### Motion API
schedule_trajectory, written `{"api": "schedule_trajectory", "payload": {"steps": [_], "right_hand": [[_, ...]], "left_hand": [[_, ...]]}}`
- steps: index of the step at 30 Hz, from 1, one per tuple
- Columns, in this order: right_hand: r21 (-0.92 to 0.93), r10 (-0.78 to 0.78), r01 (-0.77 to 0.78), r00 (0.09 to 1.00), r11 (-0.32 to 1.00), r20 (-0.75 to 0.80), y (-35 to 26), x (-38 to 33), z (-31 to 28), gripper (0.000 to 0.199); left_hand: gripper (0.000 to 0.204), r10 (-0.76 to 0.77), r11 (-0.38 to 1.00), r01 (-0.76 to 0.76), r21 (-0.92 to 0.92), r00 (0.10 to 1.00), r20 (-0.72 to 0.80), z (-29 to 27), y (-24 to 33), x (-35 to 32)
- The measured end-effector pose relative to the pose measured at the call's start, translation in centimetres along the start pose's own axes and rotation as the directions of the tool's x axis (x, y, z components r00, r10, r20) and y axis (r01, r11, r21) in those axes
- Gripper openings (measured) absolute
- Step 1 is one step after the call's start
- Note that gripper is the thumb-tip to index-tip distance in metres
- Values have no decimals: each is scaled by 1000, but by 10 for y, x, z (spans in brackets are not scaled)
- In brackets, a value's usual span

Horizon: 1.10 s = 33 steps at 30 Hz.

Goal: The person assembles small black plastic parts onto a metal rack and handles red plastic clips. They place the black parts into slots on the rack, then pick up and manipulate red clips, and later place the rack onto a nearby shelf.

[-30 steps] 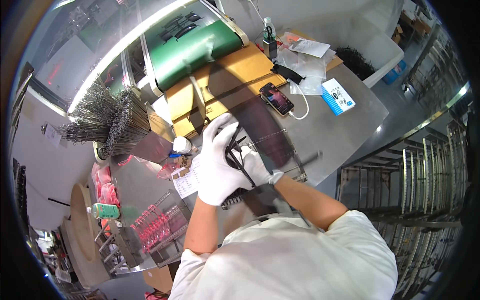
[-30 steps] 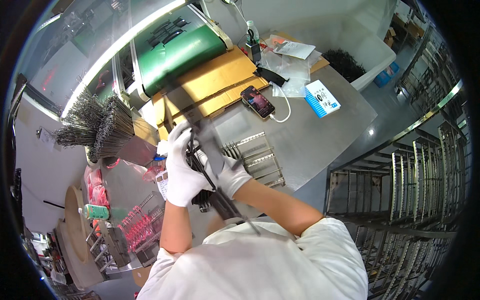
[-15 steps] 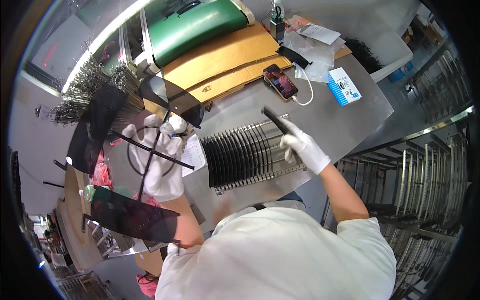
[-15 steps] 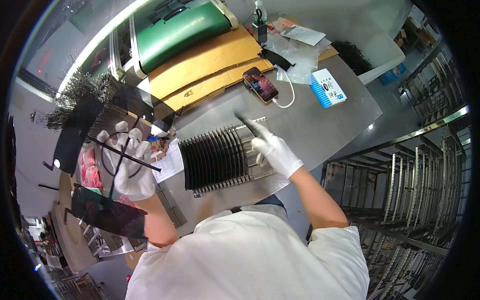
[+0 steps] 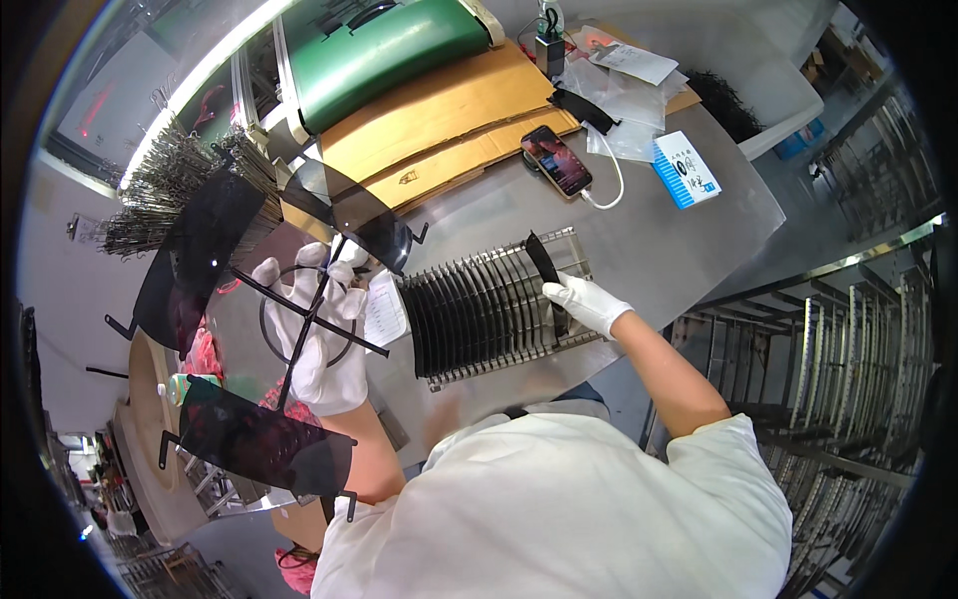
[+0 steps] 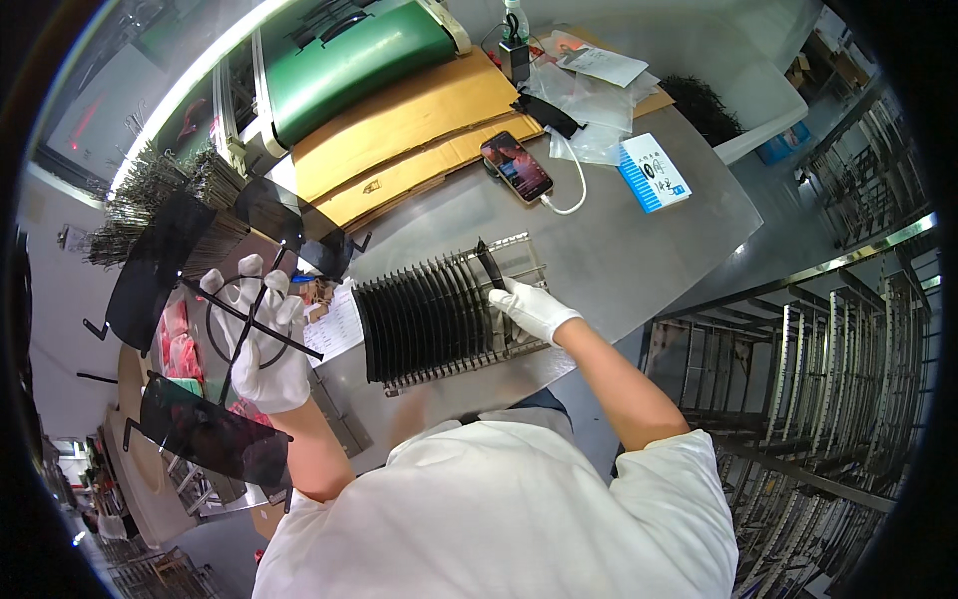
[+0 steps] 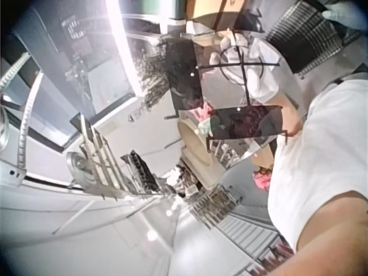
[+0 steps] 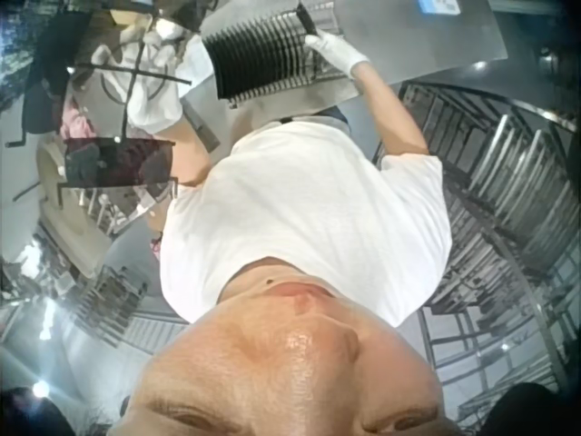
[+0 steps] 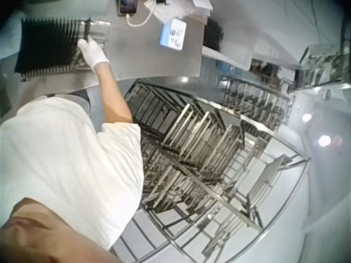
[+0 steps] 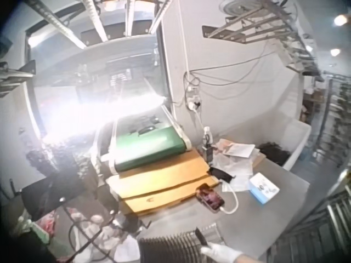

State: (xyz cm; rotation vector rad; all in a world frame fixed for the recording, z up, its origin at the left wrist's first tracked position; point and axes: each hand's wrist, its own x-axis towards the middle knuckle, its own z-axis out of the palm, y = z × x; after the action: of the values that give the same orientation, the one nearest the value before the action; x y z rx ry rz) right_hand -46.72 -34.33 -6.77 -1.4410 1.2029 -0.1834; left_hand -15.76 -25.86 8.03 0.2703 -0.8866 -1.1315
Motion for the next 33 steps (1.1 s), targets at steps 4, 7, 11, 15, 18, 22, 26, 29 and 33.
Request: {"api": "schedule_trajectory", "payload": {"steps": [4,7,11,15,18,22,26,29,33], "right_hand": [[-511,-145,5,961,860,-235,-7,-4,15,78],[-642,-149,-67,950,763,-275,-34,-16,16,85],[-648,-288,39,915,761,-283,-41,-16,5,88],[-760,-494,82,803,645,-333,-70,-14,6,87],[-848,-625,91,717,523,-309,-57,14,26,91],[-837,-634,139,720,529,-282,-49,32,43,94],[-737,-778,360,522,572,-349,-102,-17,28,104],[-248,-637,587,695,770,-332,-137,-43,36,112],[683,-466,182,847,708,257,-146,-63,39,84]], "left_hand": [[86,-19,1000,19,12,1000,-5,-2,-3,1],[86,-80,996,81,35,996,-30,2,-5,2],[89,-117,993,117,34,993,13,-9,-9,0],[88,-108,991,111,68,993,-57,9,-7,-1],[86,-142,990,142,4,988,-63,9,-9,1],[89,-149,987,150,63,989,-28,-2,-3,0],[80,-181,982,182,52,983,-26,11,-3,-5],[75,-340,918,364,-158,927,158,11,-9,-9],[76,-288,877,393,-277,890,353,18,-24,-8]]}}
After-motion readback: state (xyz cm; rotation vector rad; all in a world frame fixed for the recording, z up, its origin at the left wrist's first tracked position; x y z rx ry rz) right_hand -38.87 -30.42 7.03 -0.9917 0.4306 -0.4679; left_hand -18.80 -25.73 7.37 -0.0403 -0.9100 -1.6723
